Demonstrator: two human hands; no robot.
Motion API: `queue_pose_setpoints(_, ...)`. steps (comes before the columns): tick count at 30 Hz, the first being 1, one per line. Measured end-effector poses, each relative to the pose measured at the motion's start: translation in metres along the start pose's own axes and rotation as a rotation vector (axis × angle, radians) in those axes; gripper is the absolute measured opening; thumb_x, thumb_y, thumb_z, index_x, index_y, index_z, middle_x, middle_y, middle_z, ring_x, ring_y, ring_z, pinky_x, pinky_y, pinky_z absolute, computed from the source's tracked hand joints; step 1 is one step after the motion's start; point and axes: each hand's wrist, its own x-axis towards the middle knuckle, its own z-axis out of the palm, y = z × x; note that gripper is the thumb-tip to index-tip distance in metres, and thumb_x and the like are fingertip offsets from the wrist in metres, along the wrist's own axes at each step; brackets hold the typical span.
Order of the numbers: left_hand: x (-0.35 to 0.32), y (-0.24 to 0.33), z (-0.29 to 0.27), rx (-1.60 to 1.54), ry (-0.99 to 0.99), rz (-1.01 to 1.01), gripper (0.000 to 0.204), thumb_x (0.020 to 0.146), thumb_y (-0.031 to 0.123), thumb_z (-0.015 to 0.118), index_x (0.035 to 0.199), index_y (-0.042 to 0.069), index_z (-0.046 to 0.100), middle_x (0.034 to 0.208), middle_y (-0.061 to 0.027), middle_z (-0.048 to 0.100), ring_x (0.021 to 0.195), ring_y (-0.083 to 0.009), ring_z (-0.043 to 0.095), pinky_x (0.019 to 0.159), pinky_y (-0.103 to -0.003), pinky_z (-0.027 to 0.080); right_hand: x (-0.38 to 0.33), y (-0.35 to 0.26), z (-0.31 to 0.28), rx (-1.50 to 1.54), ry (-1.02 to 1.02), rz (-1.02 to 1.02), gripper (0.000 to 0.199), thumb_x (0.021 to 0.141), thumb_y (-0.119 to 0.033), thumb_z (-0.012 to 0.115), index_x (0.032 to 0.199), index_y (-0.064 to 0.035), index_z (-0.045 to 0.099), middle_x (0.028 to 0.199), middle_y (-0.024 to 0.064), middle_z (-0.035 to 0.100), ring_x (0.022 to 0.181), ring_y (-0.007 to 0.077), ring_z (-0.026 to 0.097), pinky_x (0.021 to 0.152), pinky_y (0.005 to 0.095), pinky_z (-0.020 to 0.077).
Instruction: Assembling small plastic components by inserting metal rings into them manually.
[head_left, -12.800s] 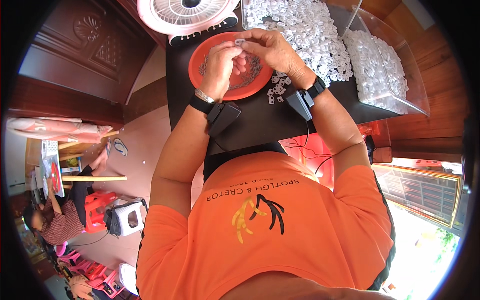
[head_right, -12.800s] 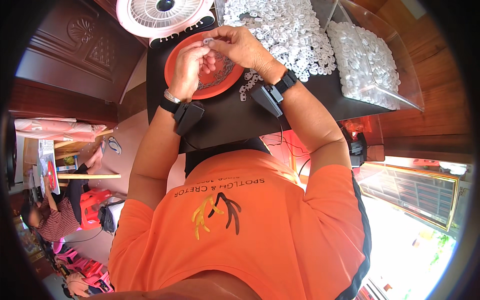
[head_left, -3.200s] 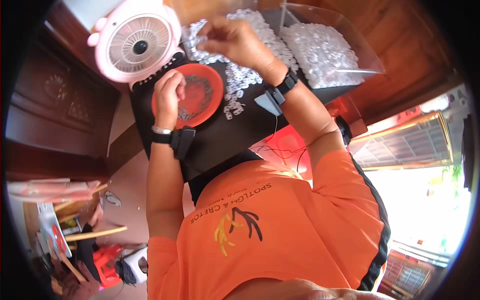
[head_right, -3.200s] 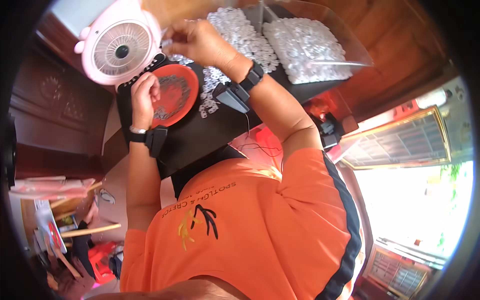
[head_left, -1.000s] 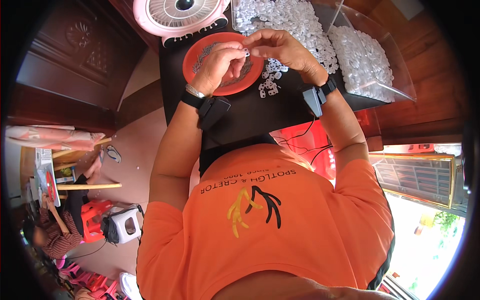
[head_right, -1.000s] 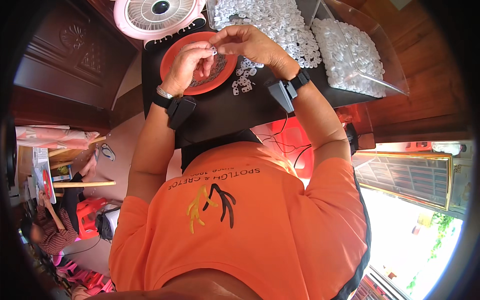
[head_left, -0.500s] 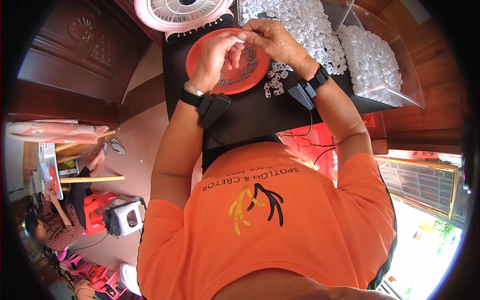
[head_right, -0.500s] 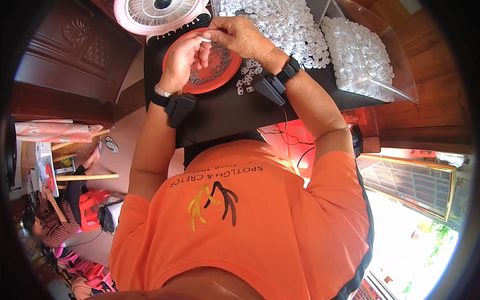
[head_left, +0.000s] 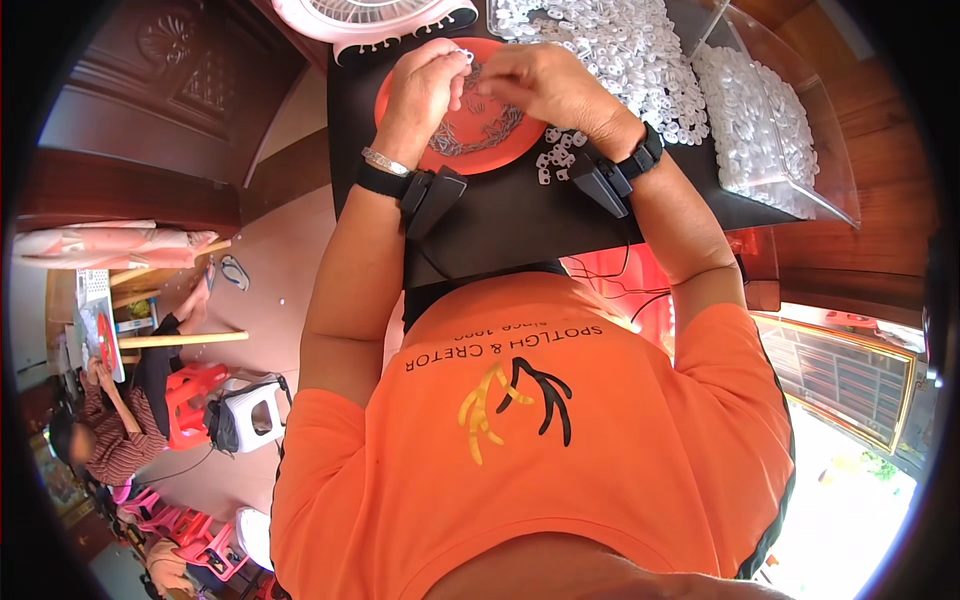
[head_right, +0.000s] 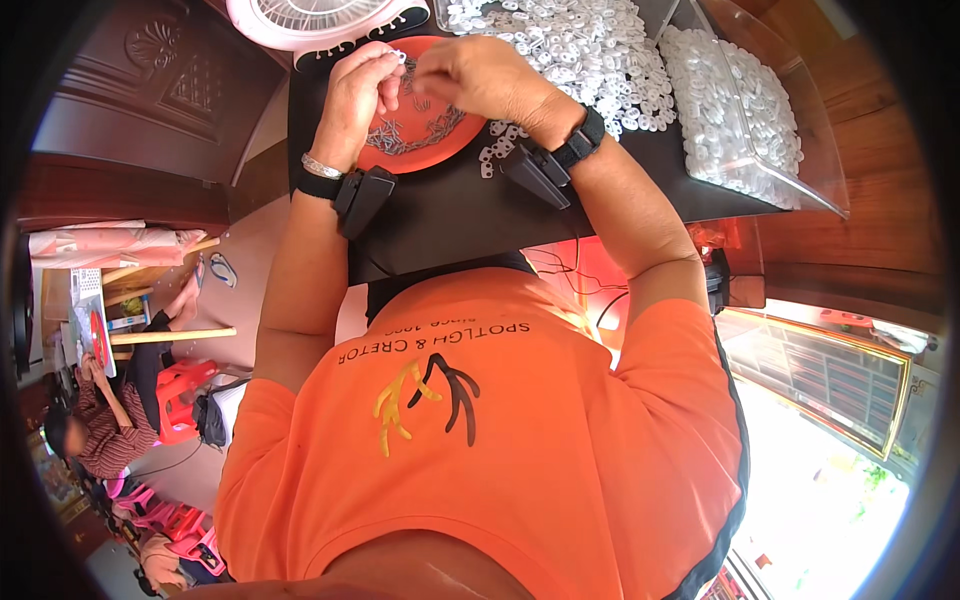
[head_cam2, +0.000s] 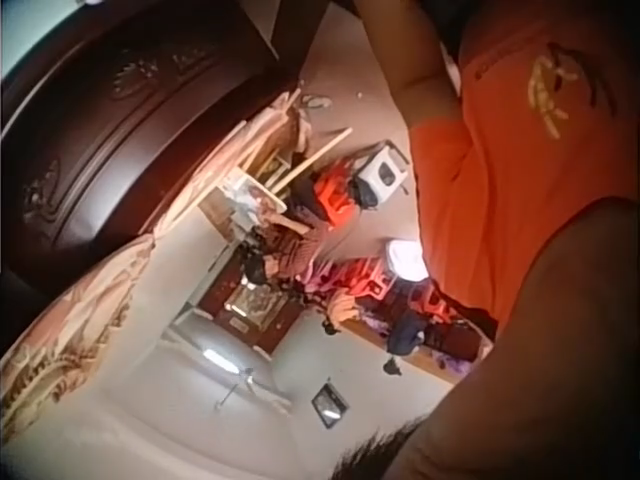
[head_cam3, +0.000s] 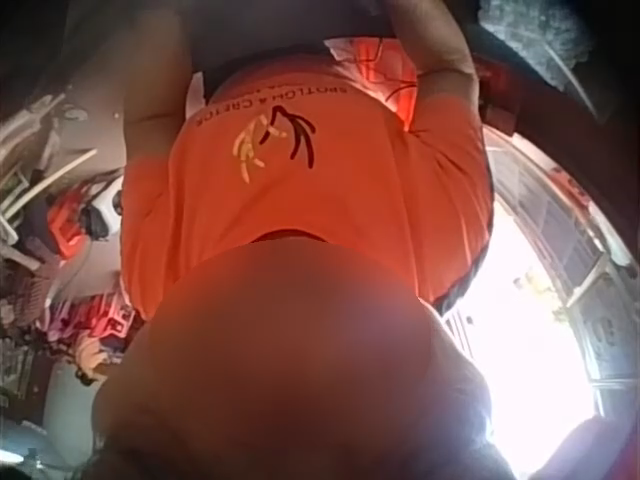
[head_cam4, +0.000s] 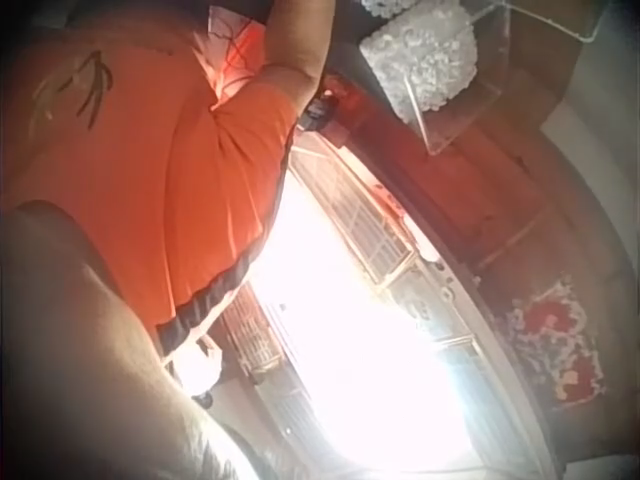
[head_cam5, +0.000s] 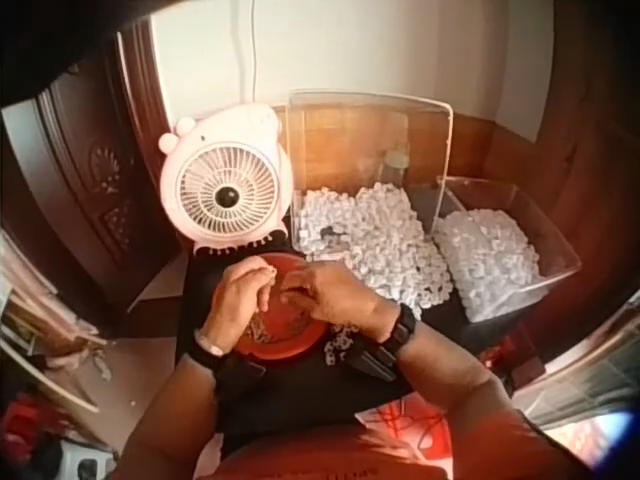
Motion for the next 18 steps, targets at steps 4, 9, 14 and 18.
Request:
queue_pose_setpoints(4,0.002,0.001,-0.002,0.018,0.048,-0.034,0.021,0.086,0.020,0.049,0.075,0.003,0.055,0.058,0.0007,0.048,0.052,-0.0078,0.046,0.048,-0.020,0.034,-0.006,-0.008,0.011,-0.104,-0.327,-0.064,0.013,0.074,-0.016,0.063,0.085,-0.0100,0.066,0.088,0.0052,0.063,0.083,0.0261,0.061,0.070,0.0353,0.0487)
queue_pose_setpoints(9,0.002,0.000,-0.002,0.010,0.043,-0.012,0.021,0.085,0.018,0.049,0.072,0.004,0.054,0.058,0.0004,0.048,0.051,-0.0084,0.046,0.048,-0.021,0.034,-0.009,-0.011,0.024,-0.291,-0.356,-0.108,0.009,0.074,-0.014,0.060,0.079,-0.0060,0.062,0.086,0.0086,0.060,0.082,0.0289,0.060,0.069,0.0392,0.0476)
queue_pose_setpoints(14,-0.002,0.001,0.000,-0.025,0.004,0.015,0.017,0.083,0.018,0.048,0.072,0.005,0.054,0.057,0.0012,0.049,0.048,-0.0069,0.045,0.045,-0.020,0.033,-0.013,-0.007,0.024,-0.212,-0.152,-0.101,0.011,0.076,-0.009,0.058,0.085,-0.0038,0.056,0.082,0.0110,0.059,0.082,0.0312,0.058,0.071,0.0389,0.0470)
queue_pose_setpoints(18,0.000,-0.001,0.000,-0.015,-0.019,0.000,0.017,0.084,0.019,0.048,0.075,0.005,0.055,0.060,0.0017,0.051,0.049,-0.0064,0.047,0.045,-0.020,0.033,-0.009,-0.006,0.013,0.047,-0.099,0.128,0.013,0.081,-0.011,0.058,0.091,-0.0026,0.058,0.078,0.0119,0.062,0.075,0.0290,0.061,0.069,0.0337,0.0485)
